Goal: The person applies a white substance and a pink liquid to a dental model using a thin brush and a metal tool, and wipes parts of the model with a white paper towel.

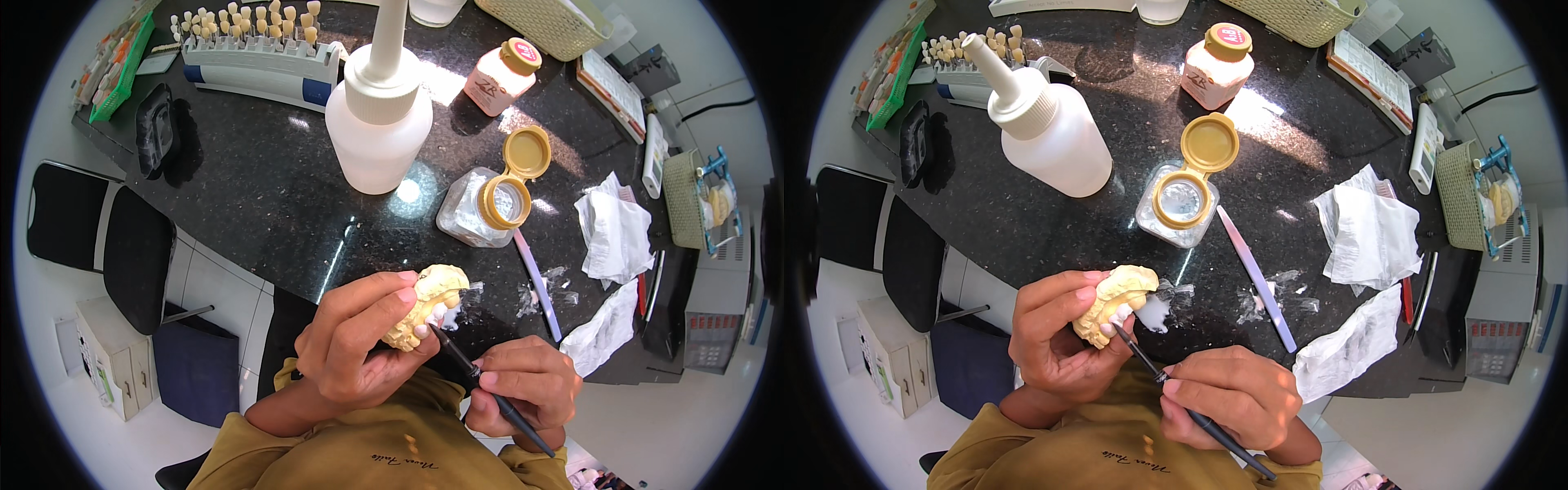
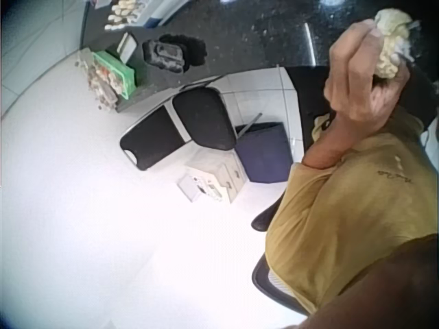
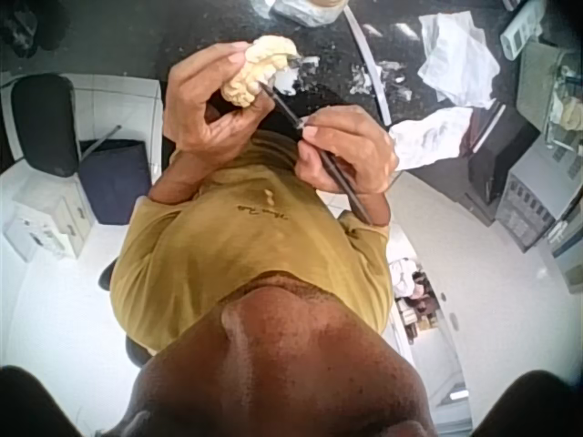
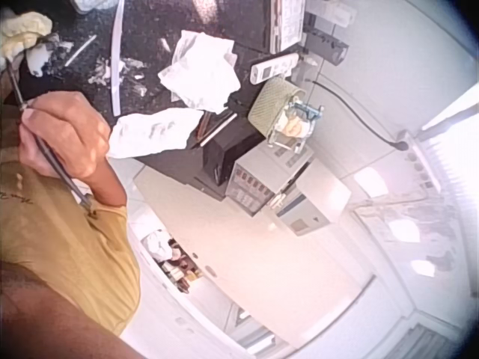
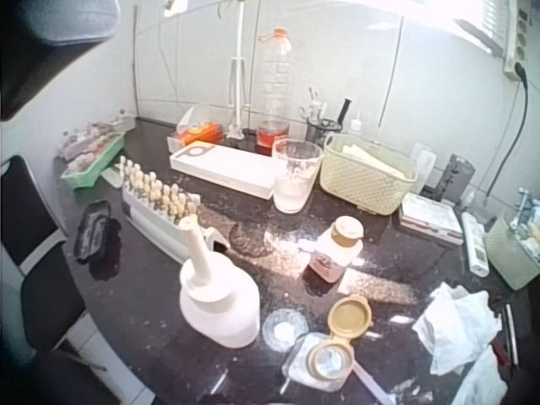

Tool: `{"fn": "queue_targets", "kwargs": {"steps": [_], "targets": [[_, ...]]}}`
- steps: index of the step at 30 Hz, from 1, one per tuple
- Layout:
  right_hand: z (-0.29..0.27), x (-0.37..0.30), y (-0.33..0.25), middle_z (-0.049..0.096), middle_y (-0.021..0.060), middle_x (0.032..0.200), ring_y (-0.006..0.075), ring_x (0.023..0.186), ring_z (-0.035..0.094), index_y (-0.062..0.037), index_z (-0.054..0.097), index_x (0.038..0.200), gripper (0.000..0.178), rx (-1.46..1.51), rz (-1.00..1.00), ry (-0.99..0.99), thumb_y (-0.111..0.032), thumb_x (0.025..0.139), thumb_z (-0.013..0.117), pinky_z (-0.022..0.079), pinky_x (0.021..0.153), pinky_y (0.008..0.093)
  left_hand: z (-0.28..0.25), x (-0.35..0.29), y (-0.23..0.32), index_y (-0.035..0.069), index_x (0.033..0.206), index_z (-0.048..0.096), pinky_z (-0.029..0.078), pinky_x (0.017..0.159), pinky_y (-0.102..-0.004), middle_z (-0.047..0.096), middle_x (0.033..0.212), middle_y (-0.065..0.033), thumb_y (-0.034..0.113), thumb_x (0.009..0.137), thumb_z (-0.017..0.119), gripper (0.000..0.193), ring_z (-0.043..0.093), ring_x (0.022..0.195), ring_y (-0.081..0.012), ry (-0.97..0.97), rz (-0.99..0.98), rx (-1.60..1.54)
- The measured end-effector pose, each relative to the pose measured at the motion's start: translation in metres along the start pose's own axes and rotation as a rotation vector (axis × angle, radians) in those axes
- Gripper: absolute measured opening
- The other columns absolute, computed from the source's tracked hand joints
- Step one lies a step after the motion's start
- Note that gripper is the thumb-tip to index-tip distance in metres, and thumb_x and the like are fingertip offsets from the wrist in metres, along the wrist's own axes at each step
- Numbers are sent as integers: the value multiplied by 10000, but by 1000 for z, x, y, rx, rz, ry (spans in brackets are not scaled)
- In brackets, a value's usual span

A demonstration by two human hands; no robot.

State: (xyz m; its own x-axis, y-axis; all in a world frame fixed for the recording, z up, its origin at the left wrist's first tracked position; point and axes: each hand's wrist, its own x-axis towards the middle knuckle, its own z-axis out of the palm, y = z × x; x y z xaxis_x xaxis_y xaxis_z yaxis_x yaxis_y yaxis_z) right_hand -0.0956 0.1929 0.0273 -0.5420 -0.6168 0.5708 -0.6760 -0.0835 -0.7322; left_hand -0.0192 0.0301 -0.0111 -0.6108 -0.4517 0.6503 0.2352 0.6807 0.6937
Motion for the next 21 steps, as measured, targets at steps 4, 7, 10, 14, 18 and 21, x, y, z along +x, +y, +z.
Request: {"fn": "queue_targets", "kwargs": {"steps": [4, 7, 10, 14, 18, 21], "targets": [[-1, -1, 1, 670, 139, 764, 221, 627, 688, 22, 670, 901, 319, 1, 0, 5, 37, 602, 780, 559, 531, 262, 0, 0, 0, 31, 1080, 602, 615, 684, -277, 674, 1016, -131, 45, 732, 796, 398, 707, 822, -217, 2, 4, -3], [-1, 0, 0, 670, 138, 765, 220, 627, 689, 19, 670, 899, 319, -5, 5, 4, 37, 600, 781, 558, 532, 262, 0, -1, -1, 32, 1081, 602, 617, 687, -276, 673, 1022, -132, 57, 736, 803, 400, 706, 826, -217, 1, 11, -6], [-2, 1, 0, 671, 140, 769, 221, 629, 690, 19, 668, 900, 319, 1, 11, -3, 37, 603, 782, 560, 533, 266, 0, -1, -1, 32, 1082, 603, 618, 687, -275, 673, 1026, -132, 65, 737, 808, 402, 706, 828, -218, 2, 17, -6], [0, -1, 1, 672, 138, 773, 223, 632, 691, 19, 664, 903, 316, 3, 5, 16, 33, 611, 784, 564, 539, 269, -1, -1, -1, 33, 1084, 600, 618, 687, -276, 673, 1027, -131, 74, 737, 814, 410, 705, 832, -217, -7, 19, -1], [-4, -4, 0, 668, 131, 767, 225, 627, 688, 15, 663, 906, 311, 41, 47, 69, 27, 620, 786, 569, 545, 272, -2, -1, -1, 36, 1082, 589, 618, 691, -280, 673, 1033, -134, 94, 740, 822, 418, 704, 837, -218, -10, 11, -8], [-4, -6, 0, 665, 127, 766, 227, 622, 685, 14, 664, 907, 309, 65, 48, 48, 28, 624, 786, 570, 542, 275, -2, -1, -1, 38, 1085, 580, 617, 692, -285, 673, 1039, -141, 108, 749, 824, 421, 703, 844, -220, -10, 6, -10]]}}
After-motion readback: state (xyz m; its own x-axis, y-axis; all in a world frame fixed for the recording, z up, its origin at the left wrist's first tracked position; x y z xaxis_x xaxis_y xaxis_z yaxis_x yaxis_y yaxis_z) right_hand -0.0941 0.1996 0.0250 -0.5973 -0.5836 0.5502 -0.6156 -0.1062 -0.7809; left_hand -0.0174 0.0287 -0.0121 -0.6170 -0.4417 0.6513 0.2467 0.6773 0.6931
